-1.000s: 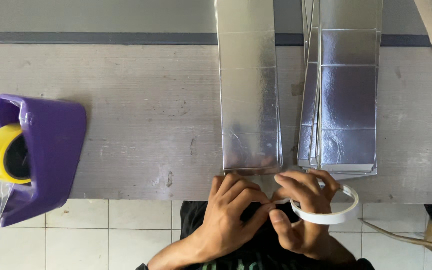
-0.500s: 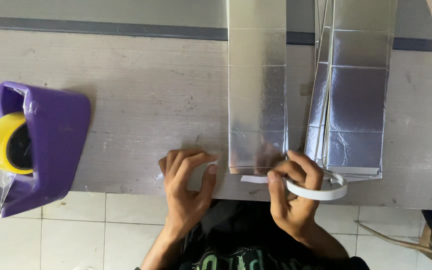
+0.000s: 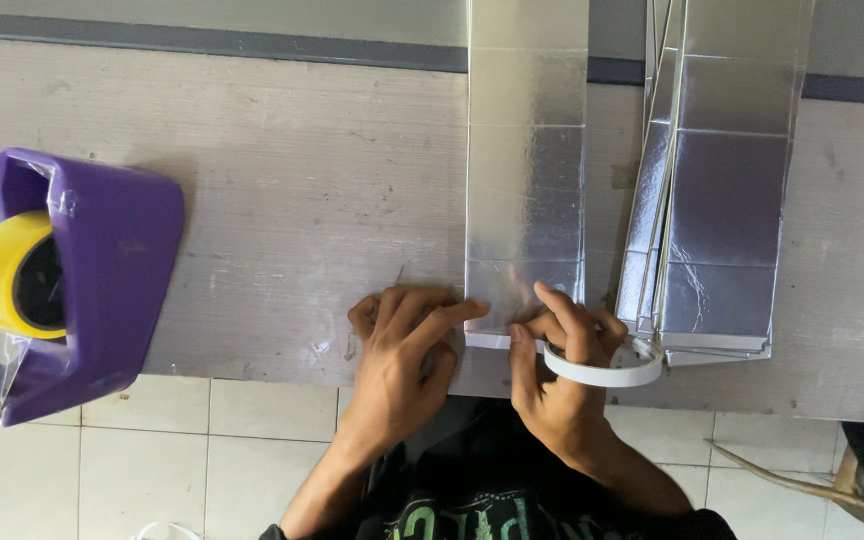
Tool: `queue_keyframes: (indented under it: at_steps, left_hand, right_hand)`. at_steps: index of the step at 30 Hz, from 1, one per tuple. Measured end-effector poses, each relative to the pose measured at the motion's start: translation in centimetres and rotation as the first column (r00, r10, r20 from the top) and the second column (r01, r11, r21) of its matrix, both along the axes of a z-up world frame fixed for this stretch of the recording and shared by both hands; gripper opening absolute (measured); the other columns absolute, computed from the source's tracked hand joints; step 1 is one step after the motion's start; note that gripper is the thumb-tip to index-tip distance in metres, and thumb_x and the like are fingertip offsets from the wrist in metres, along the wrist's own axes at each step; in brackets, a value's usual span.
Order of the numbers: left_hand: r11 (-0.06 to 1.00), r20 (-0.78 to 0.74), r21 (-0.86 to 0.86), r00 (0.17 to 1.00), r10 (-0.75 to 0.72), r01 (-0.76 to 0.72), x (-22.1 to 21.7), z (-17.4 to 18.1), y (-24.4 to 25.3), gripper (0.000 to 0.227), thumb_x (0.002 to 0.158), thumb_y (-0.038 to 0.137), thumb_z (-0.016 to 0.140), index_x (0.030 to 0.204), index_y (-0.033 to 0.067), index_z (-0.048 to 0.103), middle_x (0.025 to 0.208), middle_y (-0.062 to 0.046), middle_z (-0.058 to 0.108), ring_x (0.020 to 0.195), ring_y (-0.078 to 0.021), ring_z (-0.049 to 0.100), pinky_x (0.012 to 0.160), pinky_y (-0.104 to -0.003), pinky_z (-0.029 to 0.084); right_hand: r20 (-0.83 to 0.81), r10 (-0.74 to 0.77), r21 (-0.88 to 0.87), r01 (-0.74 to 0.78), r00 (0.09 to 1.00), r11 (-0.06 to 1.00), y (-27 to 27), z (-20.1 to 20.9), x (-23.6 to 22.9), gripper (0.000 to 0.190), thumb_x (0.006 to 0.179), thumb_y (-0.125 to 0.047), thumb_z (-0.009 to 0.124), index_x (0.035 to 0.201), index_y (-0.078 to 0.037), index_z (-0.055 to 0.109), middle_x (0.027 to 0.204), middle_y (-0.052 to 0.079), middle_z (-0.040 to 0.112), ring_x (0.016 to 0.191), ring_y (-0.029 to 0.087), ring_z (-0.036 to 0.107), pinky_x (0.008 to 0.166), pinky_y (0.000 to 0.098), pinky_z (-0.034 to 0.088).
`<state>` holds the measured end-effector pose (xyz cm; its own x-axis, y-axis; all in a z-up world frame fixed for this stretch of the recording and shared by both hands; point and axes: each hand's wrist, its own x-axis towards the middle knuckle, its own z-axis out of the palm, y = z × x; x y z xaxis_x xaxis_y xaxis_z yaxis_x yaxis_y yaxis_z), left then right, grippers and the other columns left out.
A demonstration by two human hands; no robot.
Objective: The person applies white tape along the edges of stacked silver metal panels on a table. They smooth the tape with their fingers and occasionally lift the panels to check alignment.
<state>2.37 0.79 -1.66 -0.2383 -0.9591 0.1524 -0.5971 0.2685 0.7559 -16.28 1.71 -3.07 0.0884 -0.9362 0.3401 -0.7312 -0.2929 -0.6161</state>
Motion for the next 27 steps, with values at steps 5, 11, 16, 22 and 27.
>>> queue_keyframes:
  at_steps: [5,11,16,22,27]
  left_hand:
    - [1.0,-0.013,-0.012,1.0,0.015,-0.016,-0.2,0.5,-0.2,0.04,0.088,0.006,0.058,0.122,0.0237,0.067,0.115,0.001,0.065,0.112,-0.0209,0.058,0.095,-0.044,0.029]
    - [0.999,0.018,-0.034,0.999,0.03,-0.029,-0.5,0.6,-0.2,0.026,0.097,0.016,0.063,0.119,0.0272,0.069,0.115,0.0,0.064,0.109,-0.022,0.056,0.095,-0.044,0.028]
    - [0.998,0.135,0.01,0.989,-0.067,0.066,-0.5,0.4,-0.1,0.044,0.09,0.016,0.062,0.13,0.034,0.066,0.124,-0.007,0.057,0.104,-0.0282,0.051,0.096,-0.048,0.03]
    - [0.999,0.196,0.002,0.98,-0.033,0.033,-1.0,0.7,-0.1,0.039,0.088,0.022,0.064,0.124,0.0356,0.068,0.122,-0.005,0.056,0.109,-0.029,0.051,0.098,-0.049,0.027]
    - [0.999,0.167,0.008,0.985,-0.042,0.041,-0.9,1.1,-0.2,0.04,0.088,0.018,0.061,0.124,0.034,0.068,0.122,-0.005,0.056,0.108,-0.0277,0.05,0.097,-0.049,0.026]
  right_hand:
    - [0.017,0.02,-0.002,-0.02,1.0,1.0,0.0,0.1,-0.1,0.04,0.098,-0.006,0.063,0.136,-0.002,0.049,0.083,-0.003,0.074,0.081,0.013,0.064,0.101,0.0392,0.029]
    - [0.025,0.015,-0.001,-0.015,1.0,1.0,0.0,-0.1,-0.1,0.041,0.097,-0.005,0.063,0.135,-0.004,0.05,0.082,-0.003,0.073,0.078,0.012,0.065,0.101,0.0391,0.029]
    - [-0.044,0.07,-0.02,-0.071,0.997,0.997,-0.3,0.7,-0.8,0.04,0.098,-0.007,0.059,0.136,0.001,0.049,0.086,-0.001,0.071,0.09,0.018,0.067,0.096,0.0403,0.035]
    - [-0.39,0.136,-0.025,-0.158,0.911,0.987,-0.5,2.5,-1.9,0.042,0.101,-0.024,0.058,0.138,-0.004,0.058,0.101,0.005,0.074,0.08,0.021,0.063,0.083,0.0398,0.037]
    - [0.467,0.135,-0.037,-0.134,0.874,0.99,2.2,-0.4,-4.7,0.048,0.098,-0.027,0.051,0.139,-0.003,0.042,0.096,0.016,0.074,0.102,0.028,0.075,0.118,0.0467,0.047]
